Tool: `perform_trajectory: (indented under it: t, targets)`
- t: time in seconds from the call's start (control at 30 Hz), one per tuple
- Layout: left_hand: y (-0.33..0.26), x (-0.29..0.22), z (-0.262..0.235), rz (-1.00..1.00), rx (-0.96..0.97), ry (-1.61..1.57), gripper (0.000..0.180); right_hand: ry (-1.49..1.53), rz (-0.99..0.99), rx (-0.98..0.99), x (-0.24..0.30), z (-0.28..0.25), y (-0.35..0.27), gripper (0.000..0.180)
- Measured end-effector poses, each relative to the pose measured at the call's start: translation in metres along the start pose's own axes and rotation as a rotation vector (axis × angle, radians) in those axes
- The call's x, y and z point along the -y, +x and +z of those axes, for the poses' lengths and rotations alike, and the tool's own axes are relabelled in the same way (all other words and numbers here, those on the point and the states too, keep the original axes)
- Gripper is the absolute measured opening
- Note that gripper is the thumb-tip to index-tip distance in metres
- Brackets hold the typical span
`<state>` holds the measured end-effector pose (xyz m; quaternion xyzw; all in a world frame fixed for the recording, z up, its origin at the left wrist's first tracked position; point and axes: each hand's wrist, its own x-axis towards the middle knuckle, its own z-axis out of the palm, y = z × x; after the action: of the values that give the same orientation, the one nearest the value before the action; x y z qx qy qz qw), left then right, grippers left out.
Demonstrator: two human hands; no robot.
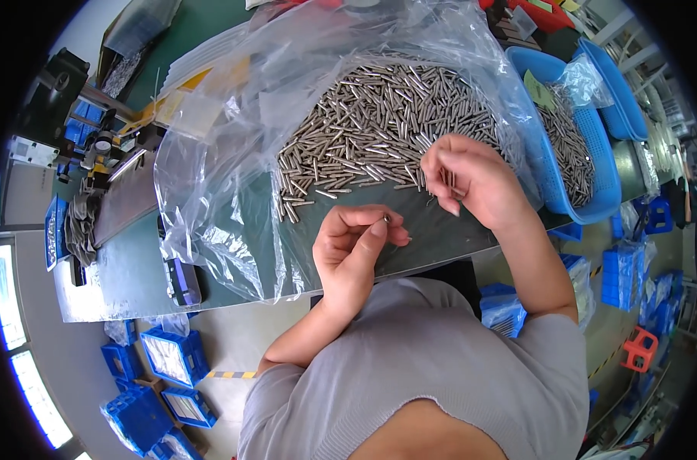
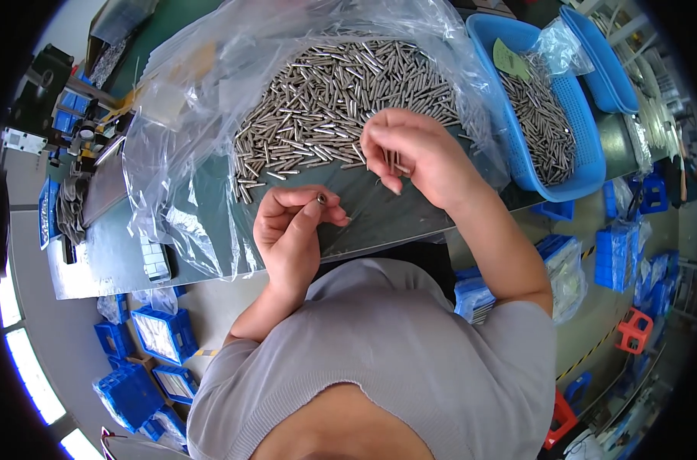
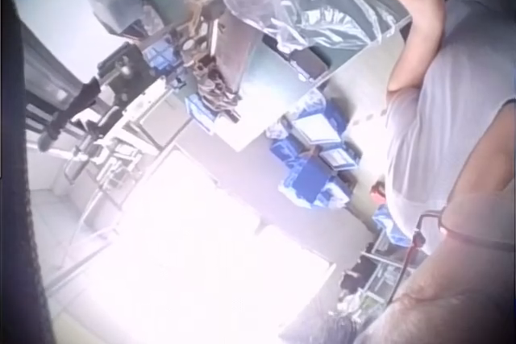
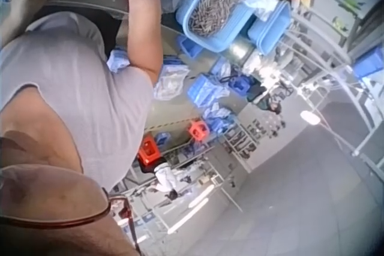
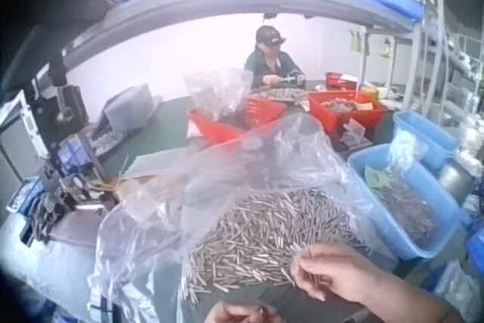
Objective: Assembling small metal components by hand at a factory workbench.
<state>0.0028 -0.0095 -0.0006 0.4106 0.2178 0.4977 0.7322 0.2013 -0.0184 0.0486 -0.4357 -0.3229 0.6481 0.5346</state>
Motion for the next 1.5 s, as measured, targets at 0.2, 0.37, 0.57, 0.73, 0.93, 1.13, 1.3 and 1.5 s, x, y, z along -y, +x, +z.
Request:
perform_trajectory:
  t: [0.2,0.37,0.57,0.73,0.93,1.13,1.3,1.5]
  targets:
    - [0.000,-0.001,-0.001,-0.013,-0.002,-0.016,0.008,-1.178,-0.483,0.000,-0.020,0.012,0.011,0.010]
    - [0.000,-0.002,-0.001,-0.014,0.013,-0.024,0.005,-1.517,-0.600,0.010,-0.025,0.013,0.013,0.008]
    - [0.003,-0.002,-0.001,-0.029,-0.007,-0.039,0.006,-0.536,-0.287,0.044,-0.011,0.012,0.002,0.006]
    - [0.002,-0.001,-0.001,-0.028,-0.012,-0.033,0.007,-0.491,-0.297,0.080,-0.015,0.018,-0.003,0.006]
    - [0.002,0.001,-0.003,-0.020,-0.008,-0.054,0.008,-0.555,-0.274,0.042,-0.014,0.024,-0.007,0.005]
    - [0.002,0.001,-0.003,-0.010,-0.001,-0.037,0.009,-0.628,-0.385,0.113,-0.022,0.024,0.002,0.005]
    - [0.003,0.002,0.000,-0.019,0.019,-0.005,0.009,-0.683,-0.421,0.113,-0.024,0.018,0.000,0.005]
    - [-0.003,0.003,0.000,-0.023,-0.017,0.070,0.009,-0.716,-0.404,0.036,-0.017,0.018,-0.014,0.005]
